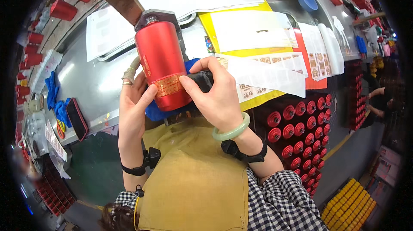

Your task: Apply multiple labels and decorative stickers to a red cylindrical container.

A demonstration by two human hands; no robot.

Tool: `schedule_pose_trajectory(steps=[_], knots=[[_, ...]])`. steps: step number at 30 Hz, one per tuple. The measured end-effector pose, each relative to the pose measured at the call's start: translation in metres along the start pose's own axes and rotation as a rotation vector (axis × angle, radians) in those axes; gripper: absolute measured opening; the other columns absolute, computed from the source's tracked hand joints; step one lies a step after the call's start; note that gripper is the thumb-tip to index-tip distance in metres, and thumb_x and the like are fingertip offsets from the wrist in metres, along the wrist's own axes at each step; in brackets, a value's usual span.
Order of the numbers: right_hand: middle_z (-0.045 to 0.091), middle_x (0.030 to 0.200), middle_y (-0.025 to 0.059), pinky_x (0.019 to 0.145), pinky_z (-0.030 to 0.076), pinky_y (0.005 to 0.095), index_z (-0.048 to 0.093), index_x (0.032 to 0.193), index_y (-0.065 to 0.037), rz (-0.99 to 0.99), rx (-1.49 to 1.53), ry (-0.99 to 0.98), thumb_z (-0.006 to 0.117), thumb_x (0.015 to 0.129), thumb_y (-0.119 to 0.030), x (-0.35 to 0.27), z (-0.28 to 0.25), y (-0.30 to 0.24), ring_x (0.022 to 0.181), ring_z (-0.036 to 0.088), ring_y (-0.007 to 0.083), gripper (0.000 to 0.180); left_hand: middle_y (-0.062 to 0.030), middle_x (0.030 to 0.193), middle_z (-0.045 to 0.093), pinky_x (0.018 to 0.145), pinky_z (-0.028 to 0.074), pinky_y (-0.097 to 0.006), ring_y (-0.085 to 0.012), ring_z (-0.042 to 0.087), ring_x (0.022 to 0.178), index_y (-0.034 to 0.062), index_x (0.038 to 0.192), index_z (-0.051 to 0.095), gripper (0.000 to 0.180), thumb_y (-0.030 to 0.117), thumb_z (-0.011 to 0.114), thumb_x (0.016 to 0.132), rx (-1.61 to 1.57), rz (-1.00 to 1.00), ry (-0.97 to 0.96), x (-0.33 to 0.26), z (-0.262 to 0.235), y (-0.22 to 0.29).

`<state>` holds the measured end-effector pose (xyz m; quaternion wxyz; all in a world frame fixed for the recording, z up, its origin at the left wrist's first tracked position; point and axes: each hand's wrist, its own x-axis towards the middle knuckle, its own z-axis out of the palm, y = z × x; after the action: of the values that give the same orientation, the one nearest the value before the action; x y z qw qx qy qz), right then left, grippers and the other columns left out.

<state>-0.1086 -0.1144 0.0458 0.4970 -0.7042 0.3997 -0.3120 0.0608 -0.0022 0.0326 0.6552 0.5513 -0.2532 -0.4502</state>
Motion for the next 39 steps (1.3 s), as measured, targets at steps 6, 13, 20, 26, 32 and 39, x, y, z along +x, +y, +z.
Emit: schedule_pose_trajectory(steps=[6, 13, 20, 26, 32, 39], knots=[[0.067, 0.089, 0.0058, 0.076, 0.053, 0.0295, 0.063, 0.1, 0.0, 0.157, 0.149, -0.085, 0.081, 0.09, -0.019, 0.003, -0.002, 0.004, 0.083, 0.063, 0.0111, 0.028, -0.0195, 0.15, 0.051, 0.121, 0.035, -0.044, -0.0275, 0.048, 0.141, 0.005, 0.161, 0.03, 0.079, 0.007, 0.074, 0.096, 0.006, -0.011, -0.003, -0.001, 0.001, 0.003], [0.068, 0.091, 0.0057, 0.08, 0.053, 0.03, 0.065, 0.101, 0.0, 0.102, 0.136, -0.072, 0.082, 0.089, -0.022, 0.005, -0.002, 0.019, 0.086, 0.063, 0.0127, 0.03, -0.0203, 0.15, 0.05, 0.121, 0.035, -0.044, -0.0279, 0.047, 0.141, 0.0051, 0.162, 0.029, 0.079, 0.008, 0.073, 0.096, 0.029, -0.005, -0.013, 0.0, 0.003, 0.004], [0.068, 0.091, 0.0062, 0.078, 0.052, 0.0286, 0.066, 0.104, 0.0, 0.165, 0.178, 0.016, 0.073, 0.096, -0.015, 0.004, -0.008, 0.023, 0.083, 0.061, 0.0119, 0.019, -0.0193, 0.15, 0.051, 0.12, 0.037, -0.043, -0.0278, 0.047, 0.142, 0.0045, 0.162, 0.028, 0.08, 0.008, 0.073, 0.096, 0.005, -0.018, -0.004, -0.002, 0.006, 0.007], [0.068, 0.097, 0.012, 0.081, 0.053, 0.0353, 0.066, 0.109, -0.001, -0.152, 0.136, 0.011, 0.069, 0.096, -0.006, -0.008, 0.003, -0.009, 0.087, 0.067, 0.0256, 0.014, -0.0186, 0.148, 0.052, 0.118, 0.04, -0.042, -0.0261, 0.05, 0.139, 0.0055, 0.162, 0.027, 0.079, 0.007, 0.071, 0.097, -0.031, -0.031, -0.01, -0.001, 0.008, 0.008], [0.07, 0.095, 0.0168, 0.077, 0.055, 0.0416, 0.068, 0.105, -0.001, -0.197, -0.241, 0.135, 0.072, 0.089, -0.002, 0.002, -0.007, 0.007, 0.086, 0.07, 0.0361, 0.017, -0.0179, 0.148, 0.053, 0.116, 0.041, -0.042, -0.0249, 0.051, 0.137, 0.0067, 0.162, 0.028, 0.078, 0.007, 0.071, 0.098, -0.005, 0.001, -0.005, -0.001, 0.006, 0.003], [0.07, 0.094, 0.0163, 0.08, 0.054, 0.0427, 0.068, 0.106, -0.003, -0.266, -0.151, 0.037, 0.076, 0.087, -0.005, -0.002, 0.006, -0.024, 0.09, 0.069, 0.0346, 0.02, -0.0217, 0.159, 0.042, 0.118, 0.039, -0.043, -0.027, 0.045, 0.144, 0.0054, 0.162, 0.031, 0.079, 0.018, 0.075, 0.098, -0.025, 0.083, 0.086, -0.006, 0.013, -0.008]])
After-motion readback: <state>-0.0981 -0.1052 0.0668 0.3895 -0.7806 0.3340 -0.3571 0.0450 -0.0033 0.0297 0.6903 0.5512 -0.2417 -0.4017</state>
